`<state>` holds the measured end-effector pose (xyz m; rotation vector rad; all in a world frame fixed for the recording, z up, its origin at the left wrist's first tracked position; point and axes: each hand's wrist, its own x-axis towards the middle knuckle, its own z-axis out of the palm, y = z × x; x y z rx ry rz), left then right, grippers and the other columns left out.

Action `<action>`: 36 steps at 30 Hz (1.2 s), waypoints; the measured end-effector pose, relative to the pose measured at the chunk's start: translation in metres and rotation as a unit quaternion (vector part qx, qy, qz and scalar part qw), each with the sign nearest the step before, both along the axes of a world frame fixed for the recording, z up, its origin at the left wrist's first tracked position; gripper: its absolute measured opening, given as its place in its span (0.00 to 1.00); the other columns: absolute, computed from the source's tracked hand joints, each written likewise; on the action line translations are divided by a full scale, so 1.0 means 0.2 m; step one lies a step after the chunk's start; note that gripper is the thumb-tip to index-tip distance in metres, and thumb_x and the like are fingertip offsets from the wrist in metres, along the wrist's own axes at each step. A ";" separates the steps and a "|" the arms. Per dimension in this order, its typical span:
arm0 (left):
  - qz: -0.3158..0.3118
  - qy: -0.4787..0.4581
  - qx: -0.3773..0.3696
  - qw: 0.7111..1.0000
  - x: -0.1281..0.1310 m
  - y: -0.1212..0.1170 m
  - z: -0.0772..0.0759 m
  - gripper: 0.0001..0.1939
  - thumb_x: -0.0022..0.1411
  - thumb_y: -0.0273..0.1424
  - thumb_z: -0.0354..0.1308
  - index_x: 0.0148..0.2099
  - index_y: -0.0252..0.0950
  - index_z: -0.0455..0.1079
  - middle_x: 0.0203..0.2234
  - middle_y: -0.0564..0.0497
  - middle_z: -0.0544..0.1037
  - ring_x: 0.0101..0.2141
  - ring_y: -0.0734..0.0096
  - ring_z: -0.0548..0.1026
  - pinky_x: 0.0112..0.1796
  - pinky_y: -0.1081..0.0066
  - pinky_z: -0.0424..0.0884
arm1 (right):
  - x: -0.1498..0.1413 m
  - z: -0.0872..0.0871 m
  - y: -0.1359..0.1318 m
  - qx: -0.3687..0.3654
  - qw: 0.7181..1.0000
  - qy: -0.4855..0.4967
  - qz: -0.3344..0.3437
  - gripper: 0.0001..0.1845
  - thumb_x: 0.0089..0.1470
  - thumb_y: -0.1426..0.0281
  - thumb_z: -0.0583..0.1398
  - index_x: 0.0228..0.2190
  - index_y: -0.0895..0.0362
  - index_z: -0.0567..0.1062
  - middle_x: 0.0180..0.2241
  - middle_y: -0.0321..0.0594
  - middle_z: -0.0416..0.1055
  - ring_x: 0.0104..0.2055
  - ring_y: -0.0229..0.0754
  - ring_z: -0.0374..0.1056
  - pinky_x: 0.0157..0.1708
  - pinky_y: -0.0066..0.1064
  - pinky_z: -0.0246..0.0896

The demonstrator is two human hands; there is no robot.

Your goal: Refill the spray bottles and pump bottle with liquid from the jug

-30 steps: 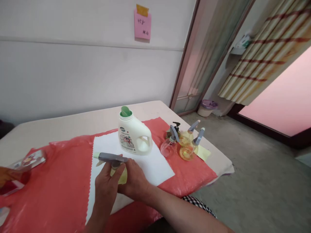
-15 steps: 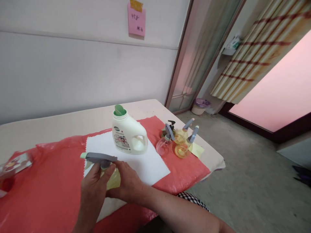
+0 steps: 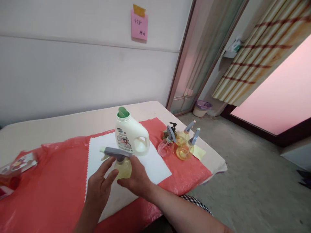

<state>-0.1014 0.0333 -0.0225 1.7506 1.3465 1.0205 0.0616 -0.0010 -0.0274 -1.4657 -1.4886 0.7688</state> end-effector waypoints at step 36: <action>0.040 0.177 0.269 0.946 -0.02 0.00 -0.03 0.24 0.71 0.47 0.48 0.51 0.34 0.76 0.43 0.42 0.83 0.43 0.58 0.82 0.42 0.63 0.78 | 0.72 -0.33 -0.66 0.138 0.935 -0.249 -0.211 0.28 0.56 0.60 0.61 0.58 0.41 0.65 0.56 0.47 0.71 0.59 0.59 0.68 0.55 0.60 0.68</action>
